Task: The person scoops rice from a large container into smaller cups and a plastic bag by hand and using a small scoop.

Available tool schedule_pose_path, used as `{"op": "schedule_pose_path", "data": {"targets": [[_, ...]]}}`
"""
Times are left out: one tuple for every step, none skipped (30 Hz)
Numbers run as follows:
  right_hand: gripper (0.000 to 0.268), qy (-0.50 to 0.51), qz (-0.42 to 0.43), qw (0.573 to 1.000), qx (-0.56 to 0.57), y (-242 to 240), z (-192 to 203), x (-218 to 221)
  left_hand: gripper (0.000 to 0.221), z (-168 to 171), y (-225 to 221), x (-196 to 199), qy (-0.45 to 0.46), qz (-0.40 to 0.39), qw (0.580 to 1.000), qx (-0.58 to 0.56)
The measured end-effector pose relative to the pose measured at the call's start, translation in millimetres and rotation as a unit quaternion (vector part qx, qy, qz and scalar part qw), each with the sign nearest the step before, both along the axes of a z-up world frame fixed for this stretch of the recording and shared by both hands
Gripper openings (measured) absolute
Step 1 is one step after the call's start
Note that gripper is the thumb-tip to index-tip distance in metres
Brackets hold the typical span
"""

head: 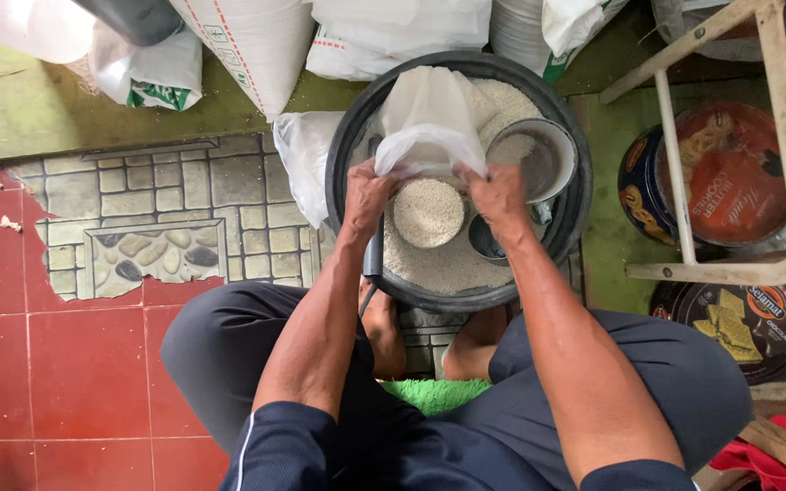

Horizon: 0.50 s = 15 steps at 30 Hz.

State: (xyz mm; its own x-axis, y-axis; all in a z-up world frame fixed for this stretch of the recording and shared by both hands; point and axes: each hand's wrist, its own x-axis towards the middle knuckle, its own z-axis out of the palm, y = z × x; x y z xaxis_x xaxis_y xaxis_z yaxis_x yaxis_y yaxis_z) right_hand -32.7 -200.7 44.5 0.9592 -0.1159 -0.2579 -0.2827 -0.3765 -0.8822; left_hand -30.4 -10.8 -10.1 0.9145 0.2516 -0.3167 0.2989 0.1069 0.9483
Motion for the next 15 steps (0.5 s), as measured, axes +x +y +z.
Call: {"op": "schedule_pose_path", "data": {"targets": [[0.028,0.002,0.0,1.0,-0.001,0,-8,-4,0.025,-8,2,-5,0.002,0.0,1.0,-0.001],[0.029,0.016,0.008,1.0,-0.021,-1,-15,-8,0.026,-15,3,-10,0.01,-0.007,0.999,0.05],[0.031,0.026,0.015,0.999,-0.041,-1,-21,-9,0.028,-21,5,-11,0.015,-0.015,0.995,0.1],[0.031,0.025,0.013,0.999,-0.041,-1,-25,-15,0.028,-16,1,-15,0.013,-0.017,0.995,0.1],[0.031,0.006,0.008,1.0,-0.028,-2,-29,-22,0.024,-11,-2,-21,-0.003,-0.008,0.996,0.092],[0.033,-0.013,0.002,1.0,-0.014,-1,-33,-29,0.025,-6,-5,-27,-0.018,0.001,0.996,0.084],[0.033,-0.014,0.002,1.0,-0.015,4,-33,-37,0.025,0,-7,-31,-0.019,0.001,0.996,0.083],[0.034,-0.017,-0.026,0.999,-0.018,9,-33,-46,0.025,5,-9,-36,-0.042,-0.003,0.996,0.078],[0.034,-0.021,-0.054,0.998,-0.02,14,-33,-53,0.025,12,-11,-40,-0.067,-0.006,0.995,0.074],[0.034,-0.022,-0.053,0.998,-0.02,16,-42,-53,0.025,15,-13,-42,-0.068,-0.005,0.995,0.074],[0.034,-0.025,-0.099,0.995,0.013,20,-51,-53,0.022,18,-12,-45,-0.075,-0.013,0.994,0.075],[0.033,-0.027,-0.144,0.988,0.047,24,-61,-52,0.02,20,-13,-48,-0.083,-0.021,0.993,0.076],[0.033,-0.024,-0.143,0.988,0.048,23,-72,-51,0.02,23,-8,-45,-0.079,-0.02,0.994,0.078],[0.035,-0.033,-0.15,0.987,0.053,23,-84,-48,0.02,25,-5,-43,-0.182,-0.083,0.968,0.151],[0.036,-0.044,-0.158,0.985,0.058,20,-95,-43,0.025,28,-2,-36,-0.285,-0.144,0.922,0.22]]}}
